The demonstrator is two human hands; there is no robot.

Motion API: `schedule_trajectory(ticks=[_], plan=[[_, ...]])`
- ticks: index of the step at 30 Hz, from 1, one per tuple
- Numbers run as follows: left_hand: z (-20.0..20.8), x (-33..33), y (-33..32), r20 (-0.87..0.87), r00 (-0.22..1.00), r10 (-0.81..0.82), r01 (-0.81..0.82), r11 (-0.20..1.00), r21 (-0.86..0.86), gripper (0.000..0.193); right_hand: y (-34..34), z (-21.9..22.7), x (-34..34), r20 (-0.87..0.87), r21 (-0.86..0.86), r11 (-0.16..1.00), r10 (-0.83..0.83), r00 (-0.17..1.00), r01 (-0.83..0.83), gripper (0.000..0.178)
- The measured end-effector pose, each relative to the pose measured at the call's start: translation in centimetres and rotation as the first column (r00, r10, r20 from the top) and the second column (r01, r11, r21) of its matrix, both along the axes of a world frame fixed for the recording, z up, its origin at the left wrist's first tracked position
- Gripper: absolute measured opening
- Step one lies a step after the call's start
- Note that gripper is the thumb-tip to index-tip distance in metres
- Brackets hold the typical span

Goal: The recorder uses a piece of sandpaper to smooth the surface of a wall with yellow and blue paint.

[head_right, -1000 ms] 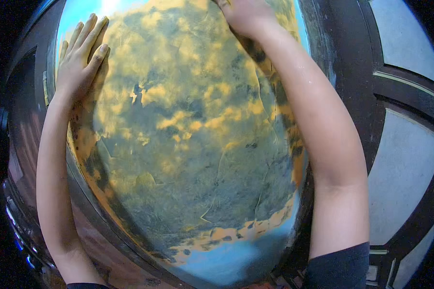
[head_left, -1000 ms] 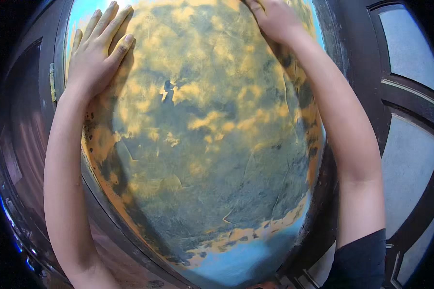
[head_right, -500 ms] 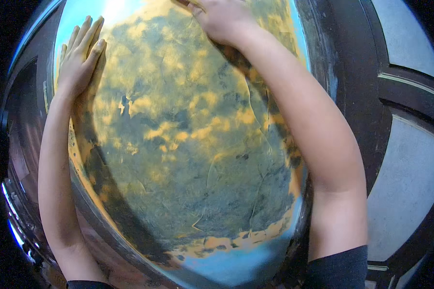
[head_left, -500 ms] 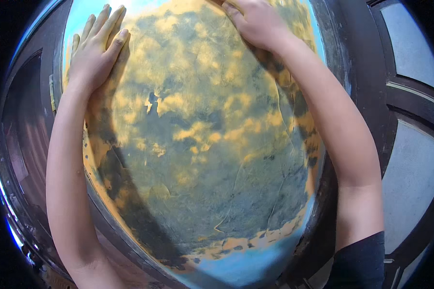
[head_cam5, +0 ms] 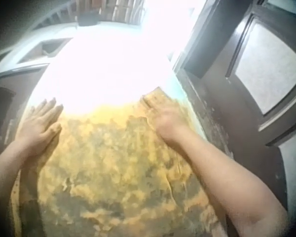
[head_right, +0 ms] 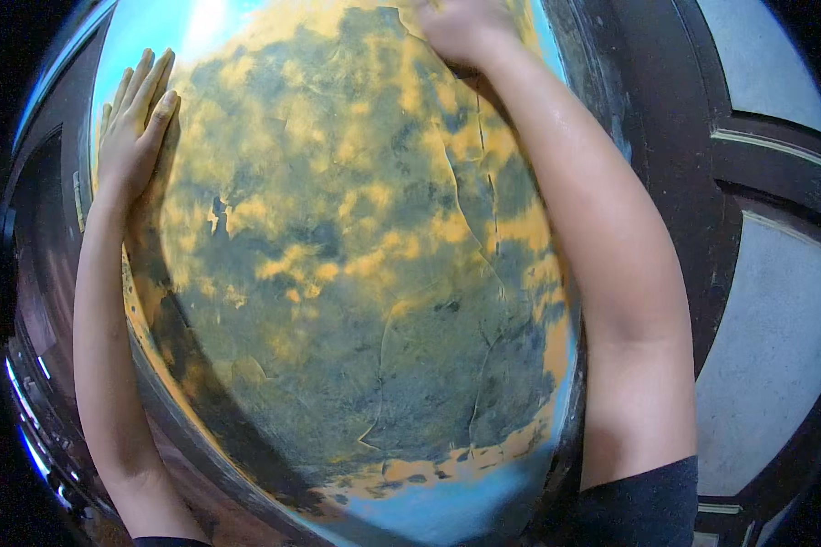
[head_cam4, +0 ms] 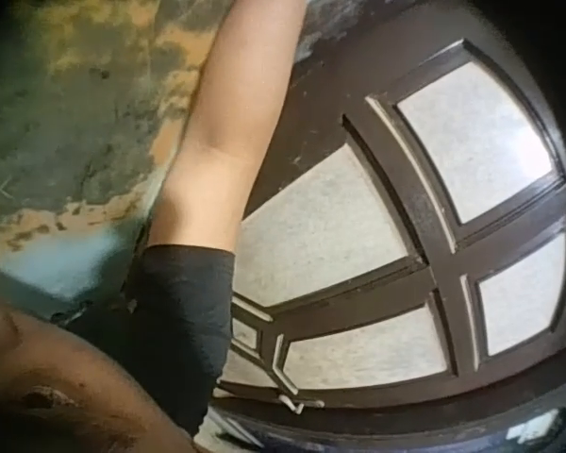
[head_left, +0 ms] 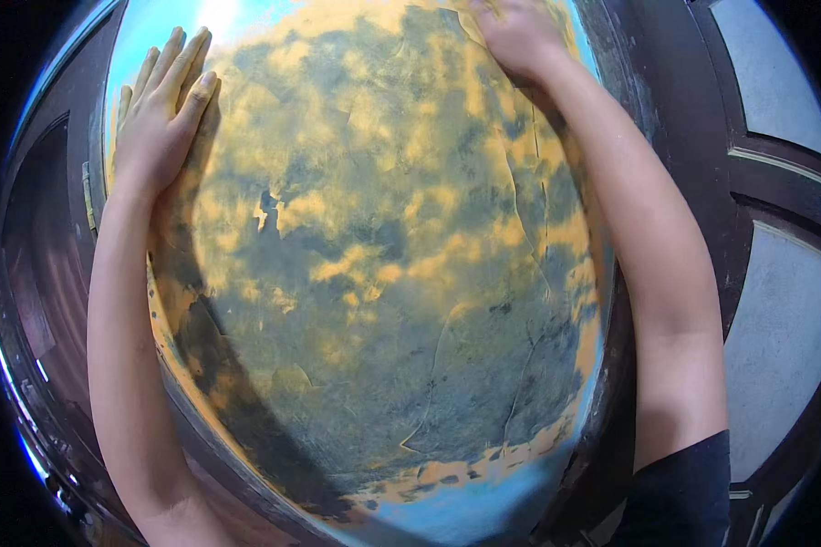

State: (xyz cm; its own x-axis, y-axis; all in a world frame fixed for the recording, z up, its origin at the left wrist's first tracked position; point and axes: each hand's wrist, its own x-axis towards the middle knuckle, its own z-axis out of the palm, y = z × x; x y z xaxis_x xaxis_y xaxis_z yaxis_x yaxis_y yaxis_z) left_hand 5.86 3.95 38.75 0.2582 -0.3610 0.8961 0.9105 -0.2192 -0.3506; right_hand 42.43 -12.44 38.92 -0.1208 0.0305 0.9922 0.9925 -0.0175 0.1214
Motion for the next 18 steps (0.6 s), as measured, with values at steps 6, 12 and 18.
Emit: schedule_trajectory(ticks=[6,12,18], plan=[[-0.3,-0.1,-0.3,-0.002,0.999,-0.046,0.046,0.999,0.023,0.054,-0.8,-1.4,-2.8,-0.052,-0.042,0.999,0.018,0.998,-0.02,0.049],[-0.4,0.1,0.3,0.043,0.998,0.04,-0.042,0.999,0.035,0.055,-2.3,-1.7,-3.8,-0.183,-0.089,0.984,0.136,0.974,-0.155,0.051],[-0.6,-1.0,0.4,0.021,0.995,0.094,-0.095,0.994,0.049,0.054,-0.6,-3.0,-4.5,0.023,-0.185,0.983,-0.015,1.0,0.019,0.051]])
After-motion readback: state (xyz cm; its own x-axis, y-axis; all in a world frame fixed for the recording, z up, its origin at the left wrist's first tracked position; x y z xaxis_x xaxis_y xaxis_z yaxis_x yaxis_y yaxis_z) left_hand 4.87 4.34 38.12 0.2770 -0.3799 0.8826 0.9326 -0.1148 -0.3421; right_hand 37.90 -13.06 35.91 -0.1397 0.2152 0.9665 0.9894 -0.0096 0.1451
